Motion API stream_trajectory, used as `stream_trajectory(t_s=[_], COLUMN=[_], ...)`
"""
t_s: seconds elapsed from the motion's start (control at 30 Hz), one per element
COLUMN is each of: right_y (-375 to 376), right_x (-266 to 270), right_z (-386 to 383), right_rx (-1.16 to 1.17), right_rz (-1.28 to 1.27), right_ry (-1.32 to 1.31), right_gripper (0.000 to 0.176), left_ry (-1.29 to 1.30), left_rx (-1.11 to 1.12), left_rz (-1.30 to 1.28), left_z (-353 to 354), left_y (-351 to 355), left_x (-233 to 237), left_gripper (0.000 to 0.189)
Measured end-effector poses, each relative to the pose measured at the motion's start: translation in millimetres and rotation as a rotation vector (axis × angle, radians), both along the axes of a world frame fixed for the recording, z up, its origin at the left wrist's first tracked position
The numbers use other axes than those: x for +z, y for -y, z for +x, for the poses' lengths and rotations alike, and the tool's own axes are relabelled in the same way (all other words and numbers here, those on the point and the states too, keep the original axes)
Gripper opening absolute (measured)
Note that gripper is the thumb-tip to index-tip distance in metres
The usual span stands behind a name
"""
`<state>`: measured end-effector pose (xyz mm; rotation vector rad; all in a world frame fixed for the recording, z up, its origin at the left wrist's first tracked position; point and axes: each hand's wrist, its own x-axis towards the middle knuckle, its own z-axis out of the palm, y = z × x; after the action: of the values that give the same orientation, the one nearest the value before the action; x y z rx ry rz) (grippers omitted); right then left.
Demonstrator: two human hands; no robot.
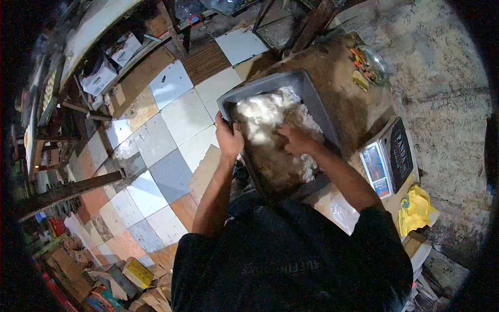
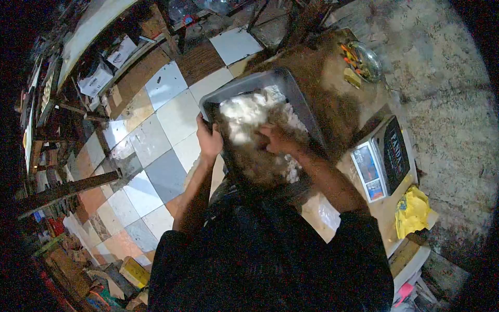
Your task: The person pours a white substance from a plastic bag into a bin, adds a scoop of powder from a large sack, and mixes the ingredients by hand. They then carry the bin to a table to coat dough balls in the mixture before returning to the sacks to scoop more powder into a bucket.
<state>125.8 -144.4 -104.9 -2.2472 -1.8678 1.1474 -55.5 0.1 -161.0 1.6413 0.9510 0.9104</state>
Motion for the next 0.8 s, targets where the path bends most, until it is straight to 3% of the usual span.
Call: stream_trajectory(t_s=[0.03,0.07,0.1,0.17,0.23,0.27,0.33,0.37,0.43,0.53,0.6,0.67,0.7,0.73,0.8], right_y=[-2.5,-15.2,-25.7,-29.3,-33.4,-32.0,-30.2,-31.2,-32.0,-29.5,-55.6,-61.8,-59.3,-52.6,-41.1], right_x=[-46.5,-38.7,-24.9,-31.3,-49.2,-44.8,-25.0,-28.5,-29.5,-116.7,-68.6,-78.3,-84.6,-89.1,-103.6], right_z=[28.1,44.3,54.5,52.7,43.2,30.8,2.3,5.2,25.9,87.4,59.1,41.9,31.1,26.7,37.0], right_rx=[0.120,0.128,-0.088,-0.309,-0.385,-0.389,-0.153,-0.013,0.038,0.045,-0.406,-0.214,-0.224,-0.089,0.103], right_rz=[0.015,0.016,-0.066,-0.155,0.441,0.441,0.228,0.099,0.061,0.651,0.372,0.476,0.323,0.448,0.409], right_ry=[-0.074,-0.075,-0.144,-0.227,-0.541,-0.545,-0.142,-0.062,-0.039,0.024,-0.160,-0.160,-0.362,-0.481,-0.092], right_gripper=[0.064,0.064,0.064,0.063,0.059,0.059,0.058,0.057,0.055,0.059,0.078,0.093,0.084,0.068,0.057], left_ry=[-0.013,-0.029,-0.028,-0.056,-0.056,-0.060,0.000,0.001,0.026,-0.039,-0.037,-0.048,-0.048,-0.022,0.006], left_rx=[0.014,0.029,0.036,0.042,0.049,0.047,0.017,0.014,0.014,0.039,0.047,0.034,0.033,0.023,0.012], left_rz=[0.029,0.057,-0.051,0.009,0.070,0.070,-0.129,-0.123,-0.099,0.015,-0.011,-0.064,-0.065,-0.063,-0.056], left_z=[1.5,2.3,4.0,4.0,4.8,4.1,3.4,2.8,2.6,5.2,6.1,5.7,4.8,3.5,2.8], left_y=[0.6,2.3,3.3,3.0,1.4,3.6,5.5,5.5,3.6,3.2,3.9,4.1,3.3,2.6,1.8], left_x=[2.6,6.4,11.5,6.3,1.2,4.2,17.6,13.9,5.6,8.3,10.8,15.6,10.0,3.7,1.6], left_gripper=[0.050,0.050,0.051,0.051,0.049,0.049,0.049,0.049,0.049,0.049,0.050,0.051,0.051,0.051,0.052])
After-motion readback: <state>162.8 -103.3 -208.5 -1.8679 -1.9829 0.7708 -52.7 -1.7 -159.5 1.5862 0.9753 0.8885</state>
